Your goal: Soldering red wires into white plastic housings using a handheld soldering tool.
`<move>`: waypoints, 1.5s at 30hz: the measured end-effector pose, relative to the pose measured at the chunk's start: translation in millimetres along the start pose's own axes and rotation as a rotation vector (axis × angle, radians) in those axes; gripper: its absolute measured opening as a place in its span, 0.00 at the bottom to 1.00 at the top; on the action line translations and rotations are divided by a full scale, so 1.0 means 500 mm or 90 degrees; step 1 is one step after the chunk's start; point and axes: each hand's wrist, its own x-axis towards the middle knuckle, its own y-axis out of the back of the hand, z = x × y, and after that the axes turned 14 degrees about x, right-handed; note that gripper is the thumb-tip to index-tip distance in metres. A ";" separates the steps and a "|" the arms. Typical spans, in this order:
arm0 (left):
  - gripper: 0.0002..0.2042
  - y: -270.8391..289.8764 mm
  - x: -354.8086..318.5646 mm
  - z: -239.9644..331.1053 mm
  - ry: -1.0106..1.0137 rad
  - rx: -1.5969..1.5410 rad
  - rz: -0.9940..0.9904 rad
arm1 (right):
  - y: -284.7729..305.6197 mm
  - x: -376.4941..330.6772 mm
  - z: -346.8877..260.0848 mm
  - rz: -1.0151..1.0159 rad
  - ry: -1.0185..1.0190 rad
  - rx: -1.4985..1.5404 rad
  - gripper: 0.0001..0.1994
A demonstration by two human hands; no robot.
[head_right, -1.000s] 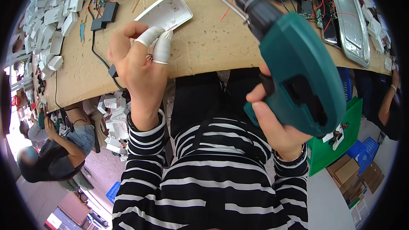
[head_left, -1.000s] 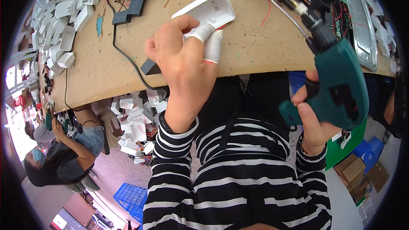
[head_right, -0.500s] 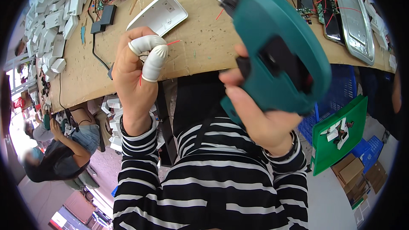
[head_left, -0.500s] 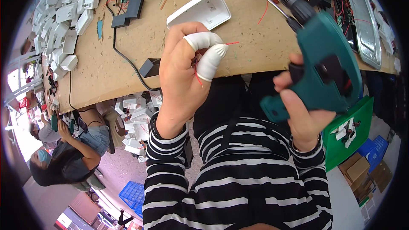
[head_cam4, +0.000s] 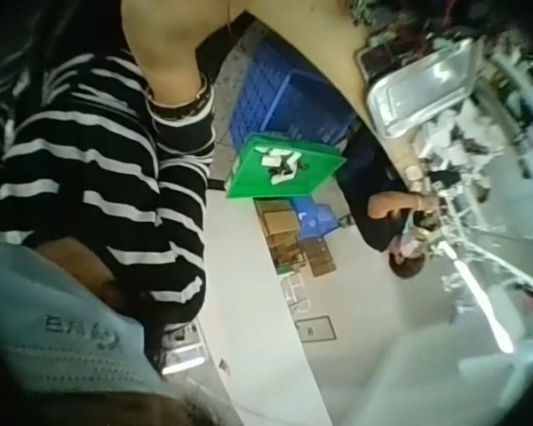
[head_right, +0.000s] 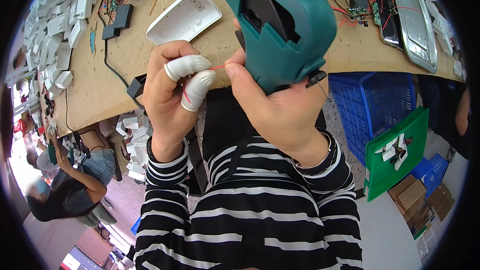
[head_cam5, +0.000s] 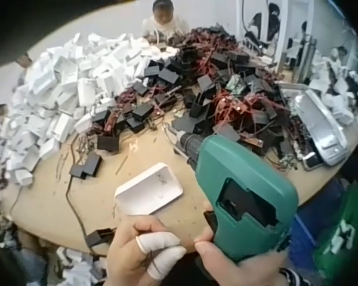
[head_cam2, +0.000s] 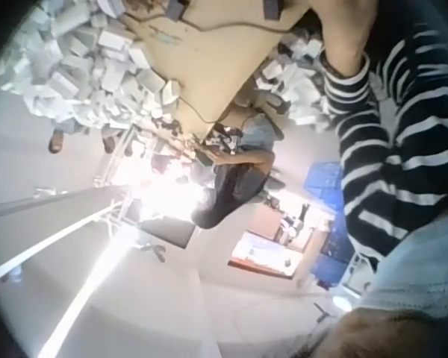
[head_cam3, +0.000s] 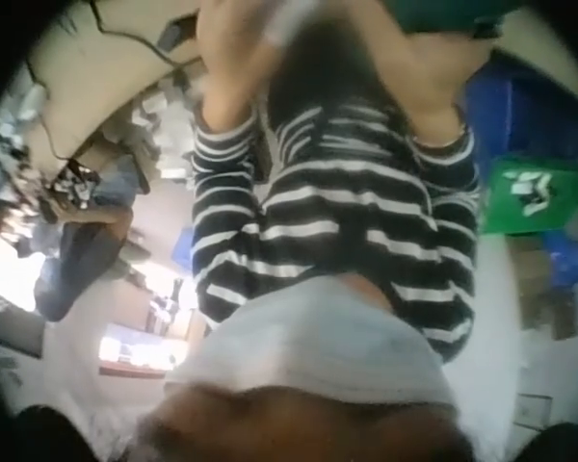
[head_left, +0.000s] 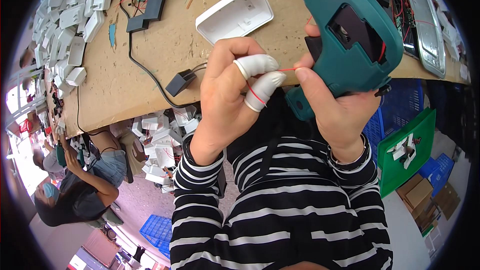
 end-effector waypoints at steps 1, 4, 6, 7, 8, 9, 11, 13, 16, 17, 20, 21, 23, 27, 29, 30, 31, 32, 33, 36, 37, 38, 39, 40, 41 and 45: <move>0.09 0.002 0.000 0.001 -0.005 0.018 -0.012 | 0.000 0.001 0.001 -0.003 0.011 -0.012 0.22; 0.11 -0.001 -0.003 -0.006 -0.065 0.071 0.016 | 0.002 0.005 0.000 -0.008 0.022 -0.017 0.22; 0.11 -0.001 -0.002 -0.012 -0.082 0.127 0.044 | 0.002 -0.001 0.004 0.013 0.030 -0.018 0.23; 0.11 -0.001 -0.001 -0.015 -0.099 0.183 0.073 | 0.002 -0.004 0.005 0.034 0.039 -0.019 0.23; 0.11 0.000 0.002 -0.019 -0.097 0.185 0.073 | 0.006 -0.004 -0.001 0.033 0.038 -0.017 0.23; 0.10 0.001 0.005 -0.025 -0.095 0.265 0.103 | 0.013 -0.004 -0.012 0.047 0.038 -0.017 0.23; 0.10 0.003 0.014 -0.035 -0.091 0.345 0.132 | 0.031 -0.011 -0.029 0.061 0.037 -0.016 0.24; 0.10 0.005 0.029 -0.039 -0.100 0.472 0.175 | 0.056 -0.025 -0.046 0.060 0.041 -0.003 0.25; 0.09 -0.008 0.051 -0.040 -0.048 0.492 0.180 | 0.104 -0.062 -0.071 0.018 -0.031 -0.022 0.27; 0.08 -0.014 0.058 -0.044 -0.025 0.496 0.190 | 0.116 -0.076 -0.079 -0.002 -0.083 -0.020 0.27; 0.08 -0.029 0.064 -0.063 -0.018 0.481 0.198 | 0.151 -0.103 -0.090 -0.112 -0.115 -0.050 0.28; 0.08 -0.035 0.065 -0.066 -0.004 0.464 0.193 | 0.158 -0.108 -0.093 -0.203 -0.123 -0.100 0.28; 0.08 -0.042 0.068 -0.064 0.012 0.480 0.194 | 0.160 -0.116 -0.093 -0.201 -0.150 -0.067 0.28; 0.09 -0.043 0.074 -0.059 0.019 0.524 0.192 | 0.162 -0.118 -0.084 -0.272 -0.163 -0.124 0.28; 0.08 -0.042 0.076 -0.060 0.023 0.525 0.179 | 0.151 -0.114 -0.081 -0.271 -0.173 -0.132 0.28; 0.08 -0.040 0.076 -0.062 0.026 0.525 0.166 | 0.144 -0.111 -0.078 -0.252 -0.173 -0.101 0.28; 0.08 -0.039 0.076 -0.062 0.028 0.526 0.167 | 0.140 -0.107 -0.075 -0.234 -0.173 -0.069 0.29; 0.08 -0.039 0.077 -0.063 0.022 0.533 0.164 | 0.138 -0.105 -0.072 -0.236 -0.174 -0.069 0.29; 0.07 -0.039 0.077 -0.064 0.015 0.539 0.160 | 0.137 -0.103 -0.069 -0.244 -0.177 -0.068 0.29; 0.07 -0.032 0.078 -0.055 0.033 0.590 0.123 | 0.130 -0.101 -0.059 -0.244 -0.181 -0.047 0.29; 0.07 -0.032 0.078 -0.055 0.035 0.590 0.124 | 0.128 -0.101 -0.056 -0.234 -0.181 -0.027 0.30; 0.07 -0.033 0.078 -0.056 0.031 0.594 0.124 | 0.126 -0.100 -0.053 -0.235 -0.182 -0.028 0.30; 0.07 -0.034 0.078 -0.057 0.027 0.597 0.125 | 0.125 -0.099 -0.050 -0.228 -0.183 -0.015 0.30; 0.07 -0.034 0.078 -0.057 0.028 0.596 0.125 | 0.123 -0.098 -0.048 -0.221 -0.184 -0.002 0.30; 0.07 -0.034 0.078 -0.057 0.031 0.596 0.123 | 0.121 -0.097 -0.048 -0.222 -0.184 -0.003 0.30; 0.06 -0.035 0.078 -0.057 0.019 0.602 0.126 | 0.116 -0.094 -0.042 -0.195 -0.212 0.012 0.30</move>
